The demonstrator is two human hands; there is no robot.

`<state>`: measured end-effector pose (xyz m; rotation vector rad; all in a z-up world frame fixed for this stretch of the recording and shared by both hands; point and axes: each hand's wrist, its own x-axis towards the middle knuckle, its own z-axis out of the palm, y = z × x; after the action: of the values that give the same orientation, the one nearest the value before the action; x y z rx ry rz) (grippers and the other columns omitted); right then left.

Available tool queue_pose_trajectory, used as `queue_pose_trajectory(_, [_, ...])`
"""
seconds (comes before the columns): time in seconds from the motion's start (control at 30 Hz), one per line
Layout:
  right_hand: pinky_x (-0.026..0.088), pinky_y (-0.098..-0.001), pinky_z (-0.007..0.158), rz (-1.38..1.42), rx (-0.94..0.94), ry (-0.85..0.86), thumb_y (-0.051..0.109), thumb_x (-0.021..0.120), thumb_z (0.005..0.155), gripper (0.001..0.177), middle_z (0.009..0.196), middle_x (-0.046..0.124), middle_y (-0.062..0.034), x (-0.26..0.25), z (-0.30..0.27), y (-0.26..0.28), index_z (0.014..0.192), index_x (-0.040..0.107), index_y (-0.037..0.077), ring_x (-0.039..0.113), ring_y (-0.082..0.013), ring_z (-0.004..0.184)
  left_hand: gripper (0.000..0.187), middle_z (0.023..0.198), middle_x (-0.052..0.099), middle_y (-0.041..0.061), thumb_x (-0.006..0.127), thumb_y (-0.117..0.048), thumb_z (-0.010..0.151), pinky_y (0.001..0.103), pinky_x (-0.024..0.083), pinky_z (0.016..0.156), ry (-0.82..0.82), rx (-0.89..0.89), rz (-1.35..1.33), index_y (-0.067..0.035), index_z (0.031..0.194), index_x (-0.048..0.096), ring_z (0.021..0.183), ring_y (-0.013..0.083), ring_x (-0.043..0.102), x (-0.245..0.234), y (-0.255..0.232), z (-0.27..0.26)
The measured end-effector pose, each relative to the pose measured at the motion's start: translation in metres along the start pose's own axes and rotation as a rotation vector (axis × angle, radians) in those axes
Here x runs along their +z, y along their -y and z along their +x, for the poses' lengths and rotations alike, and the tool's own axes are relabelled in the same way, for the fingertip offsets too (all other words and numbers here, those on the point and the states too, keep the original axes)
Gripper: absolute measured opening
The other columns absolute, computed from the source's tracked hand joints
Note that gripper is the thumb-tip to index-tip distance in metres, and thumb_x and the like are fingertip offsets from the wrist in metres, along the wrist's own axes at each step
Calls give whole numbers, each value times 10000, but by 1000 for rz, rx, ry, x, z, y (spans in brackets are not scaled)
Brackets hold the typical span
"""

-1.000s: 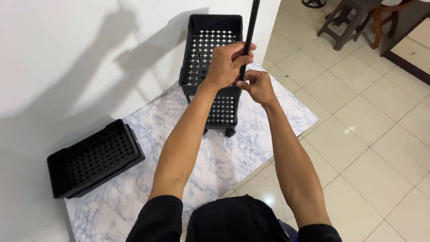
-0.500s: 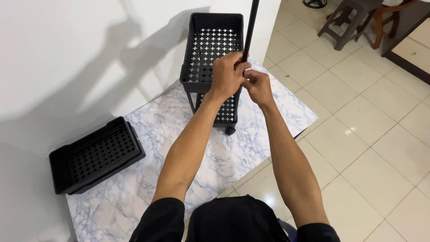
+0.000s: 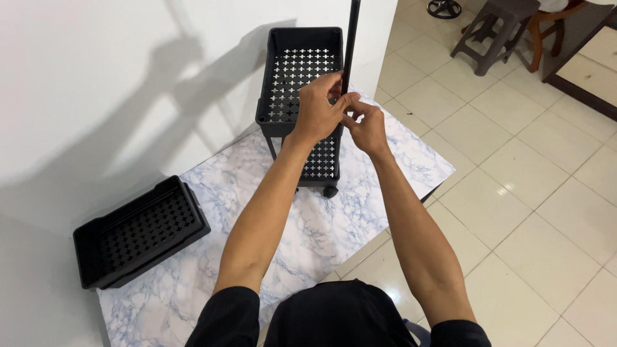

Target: The person assembles a two-tier rolling utility cart by inserting perforated trays into a frame with wheels and attaching a vertical handle. The person places trays into the frame, secures them, and then installs the handle into the top tray.

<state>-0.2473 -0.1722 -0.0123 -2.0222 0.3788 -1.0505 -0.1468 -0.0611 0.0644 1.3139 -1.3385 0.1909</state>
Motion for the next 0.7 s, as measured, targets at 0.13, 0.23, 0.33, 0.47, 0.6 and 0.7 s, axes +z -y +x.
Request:
queue_pose_trajectory(0.13, [540,-344,751,-47,73,2,0,788,811,204,938,802,-93,2,1,3,1014,783,20,664,-183,760,146,844,754,89,789,-78,907,286,609,636,-50,-70,6,7,1003,719,748,168,766,7,-4,1])
queue_pose_trajectory(0.23, [571,-342,849,-74,82,-26,1,789,799,205,959,799,-106,2,4,7,1003,778,16,769,-195,901,170,825,745,114,801,-61,884,305,577,602,-36,-52,44,18,1019,733,700,189,740,6,0,4])
queue_pose_trajectory(0.33, [582,-337,847,-100,143,-37,17,797,791,204,963,799,-106,2,2,13,994,780,19,781,-208,914,200,842,752,121,799,-65,879,309,585,618,-30,-19,16,19,1050,738,719,193,749,4,3,2])
queue_pose_trajectory(0.47, [573,-340,813,-155,208,-60,69,836,781,202,932,802,-97,3,0,24,975,791,33,778,-207,868,208,884,770,122,806,-90,889,308,608,666,-13,-14,-18,17,1055,742,778,194,776,1,7,3])
queue_pose_trajectory(0.6, [584,-326,766,-93,183,-60,131,851,795,204,926,800,-72,1,-1,29,975,790,54,775,-181,798,223,906,786,114,799,-99,899,298,628,693,16,-65,-46,12,1085,747,813,188,792,1,8,2])
queue_pose_trajectory(0.7, [499,-423,688,-137,334,49,187,853,835,232,1013,814,-60,-5,-1,25,1032,800,76,572,-291,690,225,910,783,123,767,-111,916,306,635,688,27,-108,-64,8,1105,736,819,200,792,1,8,-3])
